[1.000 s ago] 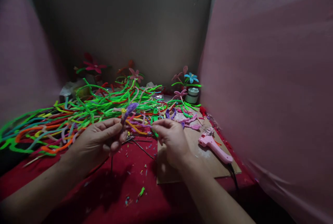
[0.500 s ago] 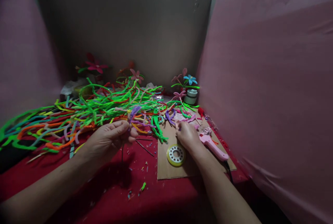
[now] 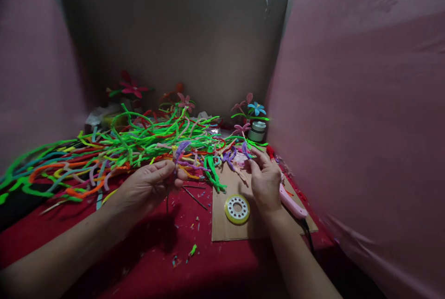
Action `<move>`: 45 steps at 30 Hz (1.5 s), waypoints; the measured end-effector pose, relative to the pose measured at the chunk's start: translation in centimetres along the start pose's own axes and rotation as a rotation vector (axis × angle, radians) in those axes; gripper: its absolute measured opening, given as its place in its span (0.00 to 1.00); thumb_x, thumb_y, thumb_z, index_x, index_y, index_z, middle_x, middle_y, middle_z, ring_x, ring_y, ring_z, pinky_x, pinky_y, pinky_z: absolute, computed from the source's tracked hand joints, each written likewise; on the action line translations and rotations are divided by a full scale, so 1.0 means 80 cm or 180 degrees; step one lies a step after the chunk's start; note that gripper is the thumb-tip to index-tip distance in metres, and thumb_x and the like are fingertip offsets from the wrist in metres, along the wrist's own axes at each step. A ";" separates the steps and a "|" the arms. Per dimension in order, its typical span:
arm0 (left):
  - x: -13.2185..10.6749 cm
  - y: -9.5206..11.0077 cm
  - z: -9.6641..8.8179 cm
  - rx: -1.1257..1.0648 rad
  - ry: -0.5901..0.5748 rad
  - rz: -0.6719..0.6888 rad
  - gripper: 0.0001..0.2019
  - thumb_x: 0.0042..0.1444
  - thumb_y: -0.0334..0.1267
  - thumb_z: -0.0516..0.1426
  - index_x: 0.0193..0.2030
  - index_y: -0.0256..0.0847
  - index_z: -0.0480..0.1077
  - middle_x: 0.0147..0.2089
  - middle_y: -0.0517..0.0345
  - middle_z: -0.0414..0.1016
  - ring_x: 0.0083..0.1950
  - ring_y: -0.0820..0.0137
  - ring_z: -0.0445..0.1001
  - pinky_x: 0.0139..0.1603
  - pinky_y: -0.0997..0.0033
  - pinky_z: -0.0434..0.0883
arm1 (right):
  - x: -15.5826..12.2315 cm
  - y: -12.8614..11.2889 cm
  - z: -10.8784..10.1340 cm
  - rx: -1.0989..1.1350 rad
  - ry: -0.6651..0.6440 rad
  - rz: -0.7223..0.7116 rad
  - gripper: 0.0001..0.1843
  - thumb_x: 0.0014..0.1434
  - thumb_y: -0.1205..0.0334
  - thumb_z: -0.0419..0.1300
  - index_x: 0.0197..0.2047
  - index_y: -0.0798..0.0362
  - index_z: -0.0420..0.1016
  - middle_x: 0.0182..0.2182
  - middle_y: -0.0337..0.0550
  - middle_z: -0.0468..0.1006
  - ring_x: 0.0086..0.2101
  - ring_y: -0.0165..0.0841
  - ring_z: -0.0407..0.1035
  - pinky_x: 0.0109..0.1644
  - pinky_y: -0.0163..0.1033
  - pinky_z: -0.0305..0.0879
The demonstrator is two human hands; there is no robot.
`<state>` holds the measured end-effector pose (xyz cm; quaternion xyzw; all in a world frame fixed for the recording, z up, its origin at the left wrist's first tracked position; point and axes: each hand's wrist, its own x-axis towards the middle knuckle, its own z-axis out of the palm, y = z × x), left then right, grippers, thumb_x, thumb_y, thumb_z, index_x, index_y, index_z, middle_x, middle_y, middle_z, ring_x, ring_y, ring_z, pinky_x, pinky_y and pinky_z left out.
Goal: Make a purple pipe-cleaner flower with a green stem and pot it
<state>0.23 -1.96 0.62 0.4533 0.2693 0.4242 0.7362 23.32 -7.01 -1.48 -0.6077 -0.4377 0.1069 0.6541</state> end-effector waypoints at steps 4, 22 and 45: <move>-0.001 -0.002 0.001 -0.0241 0.0052 0.0042 0.06 0.46 0.33 0.63 0.27 0.32 0.73 0.30 0.53 0.76 0.28 0.76 0.72 0.28 0.79 0.69 | -0.026 -0.030 0.021 0.2252 -0.0759 0.1428 0.20 0.41 0.68 0.68 0.40 0.54 0.75 0.29 0.42 0.80 0.31 0.33 0.74 0.39 0.38 0.67; -0.013 -0.018 0.007 -0.0095 -0.0476 -0.0261 0.07 0.46 0.36 0.63 0.27 0.34 0.73 0.27 0.58 0.71 0.27 0.74 0.69 0.27 0.76 0.69 | -0.101 -0.056 0.104 0.3051 -0.0920 0.2373 0.10 0.37 0.70 0.68 0.26 0.58 0.73 0.16 0.31 0.69 0.16 0.21 0.58 0.16 0.27 0.57; -0.005 -0.008 -0.003 -0.0047 -0.0369 -0.0584 0.06 0.54 0.25 0.55 0.29 0.33 0.71 0.29 0.53 0.75 0.29 0.73 0.74 0.30 0.76 0.72 | -0.057 -0.043 0.074 0.3034 -0.1359 0.2338 0.05 0.45 0.69 0.64 0.29 0.59 0.75 0.22 0.38 0.76 0.21 0.24 0.66 0.23 0.28 0.61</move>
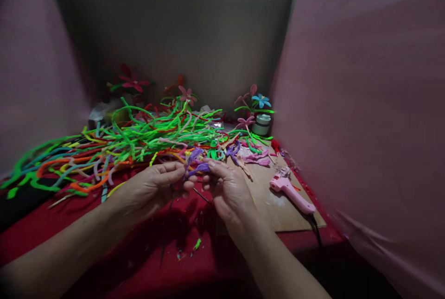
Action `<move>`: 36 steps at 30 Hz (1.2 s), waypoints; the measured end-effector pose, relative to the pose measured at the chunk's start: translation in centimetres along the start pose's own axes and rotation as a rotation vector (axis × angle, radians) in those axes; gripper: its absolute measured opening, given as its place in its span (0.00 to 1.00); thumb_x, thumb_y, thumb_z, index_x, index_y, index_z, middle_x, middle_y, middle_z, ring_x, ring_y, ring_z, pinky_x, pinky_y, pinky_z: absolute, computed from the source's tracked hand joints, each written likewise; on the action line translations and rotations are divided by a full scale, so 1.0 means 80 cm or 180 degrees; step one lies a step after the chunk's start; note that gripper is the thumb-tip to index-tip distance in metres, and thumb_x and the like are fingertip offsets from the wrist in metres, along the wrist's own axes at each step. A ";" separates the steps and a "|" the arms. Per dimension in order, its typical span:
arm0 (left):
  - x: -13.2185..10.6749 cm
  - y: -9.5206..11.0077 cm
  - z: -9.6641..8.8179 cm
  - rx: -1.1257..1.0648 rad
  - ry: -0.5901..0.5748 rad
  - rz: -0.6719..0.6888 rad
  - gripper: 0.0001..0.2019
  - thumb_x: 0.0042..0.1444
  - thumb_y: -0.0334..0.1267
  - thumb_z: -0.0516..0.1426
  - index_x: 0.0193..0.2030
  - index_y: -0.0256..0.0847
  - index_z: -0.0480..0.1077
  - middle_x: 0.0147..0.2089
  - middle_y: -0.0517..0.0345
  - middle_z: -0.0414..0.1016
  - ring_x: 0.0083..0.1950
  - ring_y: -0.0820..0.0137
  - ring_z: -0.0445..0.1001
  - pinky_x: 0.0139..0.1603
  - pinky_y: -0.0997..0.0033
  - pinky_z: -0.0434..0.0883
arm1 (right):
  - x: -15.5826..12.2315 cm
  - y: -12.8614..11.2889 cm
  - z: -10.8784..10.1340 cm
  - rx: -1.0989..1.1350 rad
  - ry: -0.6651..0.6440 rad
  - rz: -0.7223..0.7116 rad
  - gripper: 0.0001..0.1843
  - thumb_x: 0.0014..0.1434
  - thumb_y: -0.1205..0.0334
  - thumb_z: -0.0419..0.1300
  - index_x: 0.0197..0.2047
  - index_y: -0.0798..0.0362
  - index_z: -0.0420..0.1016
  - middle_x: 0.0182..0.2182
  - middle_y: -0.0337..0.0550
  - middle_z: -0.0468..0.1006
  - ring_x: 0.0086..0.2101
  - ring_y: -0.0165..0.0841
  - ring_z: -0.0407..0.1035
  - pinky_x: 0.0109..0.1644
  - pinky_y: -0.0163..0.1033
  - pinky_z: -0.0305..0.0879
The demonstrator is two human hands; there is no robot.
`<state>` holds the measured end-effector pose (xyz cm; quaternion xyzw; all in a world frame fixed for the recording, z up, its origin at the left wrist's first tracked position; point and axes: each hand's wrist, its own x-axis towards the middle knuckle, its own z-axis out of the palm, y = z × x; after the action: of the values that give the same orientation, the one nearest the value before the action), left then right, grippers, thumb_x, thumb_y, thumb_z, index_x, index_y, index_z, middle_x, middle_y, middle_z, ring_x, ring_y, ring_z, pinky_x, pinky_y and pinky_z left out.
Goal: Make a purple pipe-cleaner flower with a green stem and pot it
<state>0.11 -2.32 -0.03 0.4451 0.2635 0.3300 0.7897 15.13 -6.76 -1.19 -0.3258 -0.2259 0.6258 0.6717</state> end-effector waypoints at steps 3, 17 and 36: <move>0.003 -0.004 0.000 -0.0270 0.0124 0.0135 0.08 0.54 0.23 0.54 0.26 0.33 0.69 0.26 0.56 0.73 0.26 0.76 0.73 0.29 0.79 0.72 | 0.001 0.000 -0.005 0.0111 -0.0001 -0.0019 0.06 0.45 0.70 0.65 0.31 0.58 0.76 0.22 0.37 0.76 0.20 0.22 0.65 0.22 0.27 0.60; 0.001 -0.008 -0.001 -0.0087 -0.0250 0.0194 0.06 0.52 0.32 0.60 0.27 0.33 0.69 0.26 0.55 0.74 0.24 0.77 0.72 0.28 0.80 0.70 | -0.050 -0.039 -0.081 -0.3022 0.0667 -0.1609 0.20 0.55 0.57 0.59 0.51 0.50 0.67 0.43 0.46 0.74 0.43 0.36 0.68 0.45 0.41 0.65; 0.006 -0.010 -0.003 -0.0025 -0.0162 0.0244 0.06 0.49 0.32 0.61 0.26 0.32 0.69 0.27 0.55 0.74 0.23 0.78 0.71 0.26 0.81 0.69 | -0.061 -0.092 -0.219 -0.7379 0.1824 -0.1341 0.17 0.58 0.59 0.47 0.45 0.57 0.70 0.34 0.50 0.69 0.34 0.41 0.68 0.36 0.43 0.64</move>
<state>0.49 -2.11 -0.87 0.4600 0.2249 0.3496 0.7846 32.19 -14.32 -7.39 -0.8174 -0.5438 -0.1641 0.0957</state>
